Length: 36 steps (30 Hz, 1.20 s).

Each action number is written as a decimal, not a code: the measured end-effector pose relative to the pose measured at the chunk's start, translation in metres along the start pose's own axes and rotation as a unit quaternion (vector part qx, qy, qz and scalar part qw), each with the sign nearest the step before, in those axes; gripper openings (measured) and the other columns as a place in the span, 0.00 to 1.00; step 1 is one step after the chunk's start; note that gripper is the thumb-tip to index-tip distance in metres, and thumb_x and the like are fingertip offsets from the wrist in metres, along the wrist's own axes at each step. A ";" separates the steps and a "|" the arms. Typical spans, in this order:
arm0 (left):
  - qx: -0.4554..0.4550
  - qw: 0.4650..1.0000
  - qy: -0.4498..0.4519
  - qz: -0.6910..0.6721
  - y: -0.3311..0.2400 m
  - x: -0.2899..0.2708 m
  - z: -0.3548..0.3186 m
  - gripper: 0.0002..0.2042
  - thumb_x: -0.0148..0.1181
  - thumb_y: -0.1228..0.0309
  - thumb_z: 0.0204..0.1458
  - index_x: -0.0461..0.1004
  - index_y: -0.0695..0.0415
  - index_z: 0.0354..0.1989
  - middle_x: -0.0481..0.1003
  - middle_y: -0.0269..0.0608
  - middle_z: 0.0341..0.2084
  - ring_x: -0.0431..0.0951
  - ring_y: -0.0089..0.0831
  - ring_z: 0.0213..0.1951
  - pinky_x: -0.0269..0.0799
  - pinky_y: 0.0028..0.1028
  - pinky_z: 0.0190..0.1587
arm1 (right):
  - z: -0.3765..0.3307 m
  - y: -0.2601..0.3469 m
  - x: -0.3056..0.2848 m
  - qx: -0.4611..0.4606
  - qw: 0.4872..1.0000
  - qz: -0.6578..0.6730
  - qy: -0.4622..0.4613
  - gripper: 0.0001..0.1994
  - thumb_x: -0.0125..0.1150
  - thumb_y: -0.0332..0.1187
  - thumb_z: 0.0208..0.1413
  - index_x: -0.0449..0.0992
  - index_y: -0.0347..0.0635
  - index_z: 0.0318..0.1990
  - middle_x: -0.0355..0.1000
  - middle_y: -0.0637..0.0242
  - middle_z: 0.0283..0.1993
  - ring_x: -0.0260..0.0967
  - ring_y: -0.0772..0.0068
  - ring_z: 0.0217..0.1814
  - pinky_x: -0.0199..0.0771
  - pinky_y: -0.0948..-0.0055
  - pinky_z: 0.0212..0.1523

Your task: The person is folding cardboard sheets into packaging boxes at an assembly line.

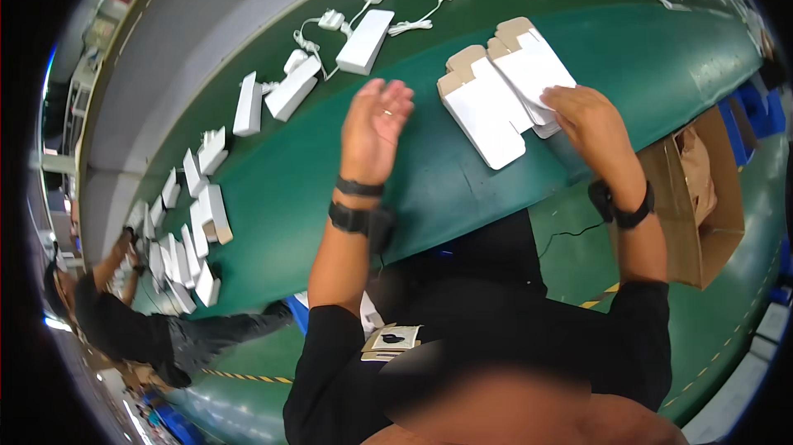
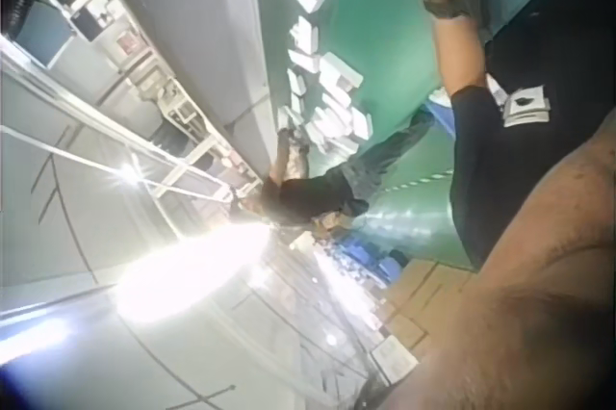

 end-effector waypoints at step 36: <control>0.021 0.969 0.175 0.175 0.038 0.056 -0.132 0.31 0.52 0.68 0.63 0.39 0.50 0.68 0.69 0.56 0.53 0.74 0.32 0.50 0.70 0.31 0.52 | -0.012 0.113 0.043 0.105 0.818 0.548 -0.142 0.12 0.62 0.27 0.58 0.76 0.32 0.48 0.73 0.53 0.52 0.73 0.65 0.53 0.74 0.67 0.54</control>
Point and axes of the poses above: each hand's wrist, its own z-axis towards the middle knuckle, its own x-axis out of the palm, y = z × x, the point moved 6 cm from there along z, towards the middle knuckle
